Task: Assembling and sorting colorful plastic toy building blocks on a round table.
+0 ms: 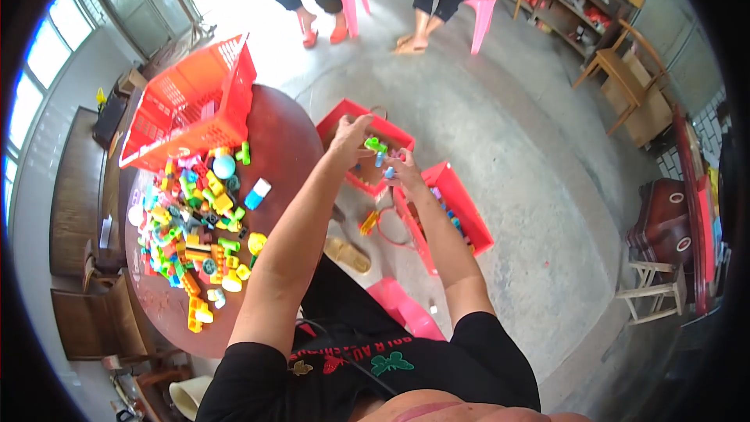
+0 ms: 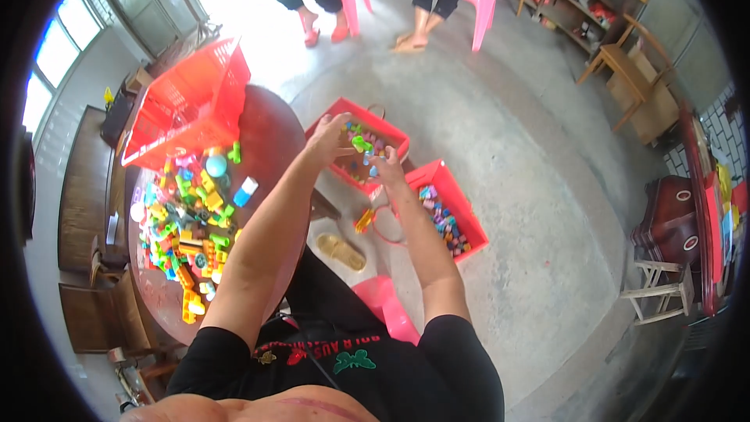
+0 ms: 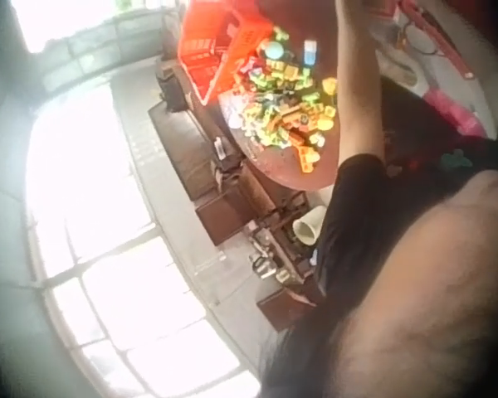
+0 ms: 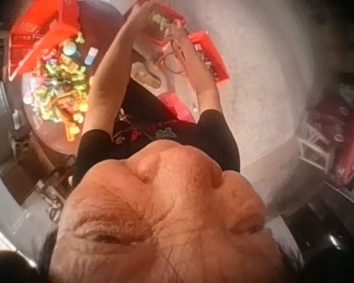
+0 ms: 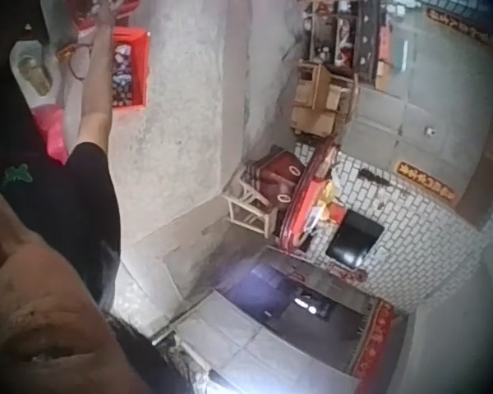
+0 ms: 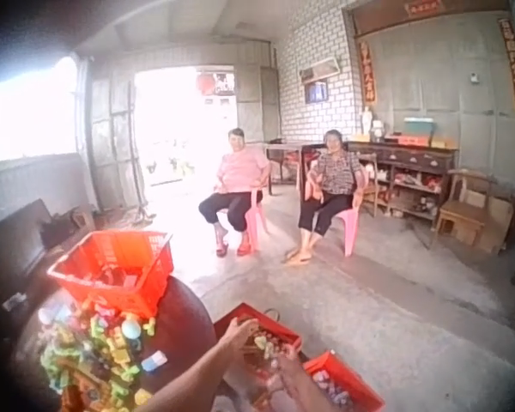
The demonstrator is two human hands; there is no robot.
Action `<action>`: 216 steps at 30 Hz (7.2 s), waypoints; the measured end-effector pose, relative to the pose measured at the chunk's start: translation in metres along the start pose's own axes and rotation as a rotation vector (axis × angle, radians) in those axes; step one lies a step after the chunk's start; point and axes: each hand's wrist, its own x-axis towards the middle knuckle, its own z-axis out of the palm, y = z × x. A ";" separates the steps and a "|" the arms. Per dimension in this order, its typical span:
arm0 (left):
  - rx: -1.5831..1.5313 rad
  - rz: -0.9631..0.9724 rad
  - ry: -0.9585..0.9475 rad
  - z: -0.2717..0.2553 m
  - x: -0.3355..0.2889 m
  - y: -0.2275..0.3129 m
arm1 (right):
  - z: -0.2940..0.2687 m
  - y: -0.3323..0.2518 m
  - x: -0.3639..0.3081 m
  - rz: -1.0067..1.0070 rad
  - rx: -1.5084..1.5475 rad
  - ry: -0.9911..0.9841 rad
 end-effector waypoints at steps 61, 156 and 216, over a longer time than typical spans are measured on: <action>0.423 0.753 0.180 -0.271 -0.243 -0.053 | 0.292 -0.014 -0.193 -0.412 -0.551 -0.710; -0.305 0.359 -0.020 -0.291 -0.300 -0.058 | 0.307 -0.006 -0.226 -0.153 -0.208 -0.913; 0.123 0.322 -0.013 -0.301 -0.265 -0.043 | 0.291 -0.014 -0.200 -0.053 -0.367 -1.063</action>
